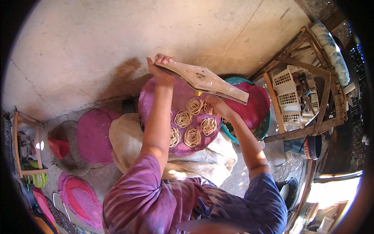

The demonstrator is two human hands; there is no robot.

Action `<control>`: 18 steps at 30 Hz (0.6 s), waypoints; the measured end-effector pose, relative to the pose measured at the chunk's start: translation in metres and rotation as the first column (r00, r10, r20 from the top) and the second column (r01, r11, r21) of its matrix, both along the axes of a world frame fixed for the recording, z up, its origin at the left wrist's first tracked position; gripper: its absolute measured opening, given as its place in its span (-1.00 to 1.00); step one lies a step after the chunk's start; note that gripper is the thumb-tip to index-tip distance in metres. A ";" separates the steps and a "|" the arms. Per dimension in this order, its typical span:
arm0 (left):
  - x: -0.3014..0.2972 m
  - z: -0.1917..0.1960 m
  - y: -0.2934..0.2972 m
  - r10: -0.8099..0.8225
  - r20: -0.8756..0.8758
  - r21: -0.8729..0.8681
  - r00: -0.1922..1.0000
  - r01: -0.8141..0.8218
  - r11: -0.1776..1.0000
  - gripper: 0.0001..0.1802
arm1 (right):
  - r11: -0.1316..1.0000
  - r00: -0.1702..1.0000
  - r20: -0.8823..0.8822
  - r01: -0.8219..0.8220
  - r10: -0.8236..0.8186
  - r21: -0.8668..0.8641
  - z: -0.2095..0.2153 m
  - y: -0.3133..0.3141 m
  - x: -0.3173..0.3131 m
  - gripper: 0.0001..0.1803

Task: The person sits on the floor and uses a handheld extruder to press dough through a nozzle, forming spiral noodles onto a pink tray. They repeatedly refill the extruder with dough from a nearby bowl and continue shaping noodles until the tray is filled.

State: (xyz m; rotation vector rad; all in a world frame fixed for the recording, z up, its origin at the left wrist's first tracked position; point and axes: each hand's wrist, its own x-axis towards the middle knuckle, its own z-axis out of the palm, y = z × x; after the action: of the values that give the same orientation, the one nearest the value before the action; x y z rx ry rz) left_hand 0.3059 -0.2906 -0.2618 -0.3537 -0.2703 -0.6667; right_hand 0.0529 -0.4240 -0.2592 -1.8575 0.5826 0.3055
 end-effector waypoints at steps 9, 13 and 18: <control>0.001 0.109 0.168 0.231 0.357 -0.010 0.905 -0.243 0.970 -0.43 | 0.347 0.908 0.095 -0.058 0.409 -0.936 -0.001 0.017 0.001 -0.61; -0.019 0.142 0.272 0.339 0.613 0.031 0.714 -0.450 0.893 -0.35 | 0.536 0.929 0.223 0.033 0.295 -0.844 -0.007 0.016 -0.007 -0.66; -0.058 0.158 0.356 0.224 0.786 0.106 0.577 -0.482 0.869 -0.26 | 0.804 0.936 0.351 0.201 0.010 -0.559 -0.009 0.032 -0.015 -0.65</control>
State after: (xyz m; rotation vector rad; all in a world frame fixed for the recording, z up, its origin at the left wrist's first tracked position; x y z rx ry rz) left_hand 0.2478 0.0655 -0.1038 0.3254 -1.0128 -0.3997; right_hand 0.0383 -0.3923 -0.2679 -2.3995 0.5672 -0.3093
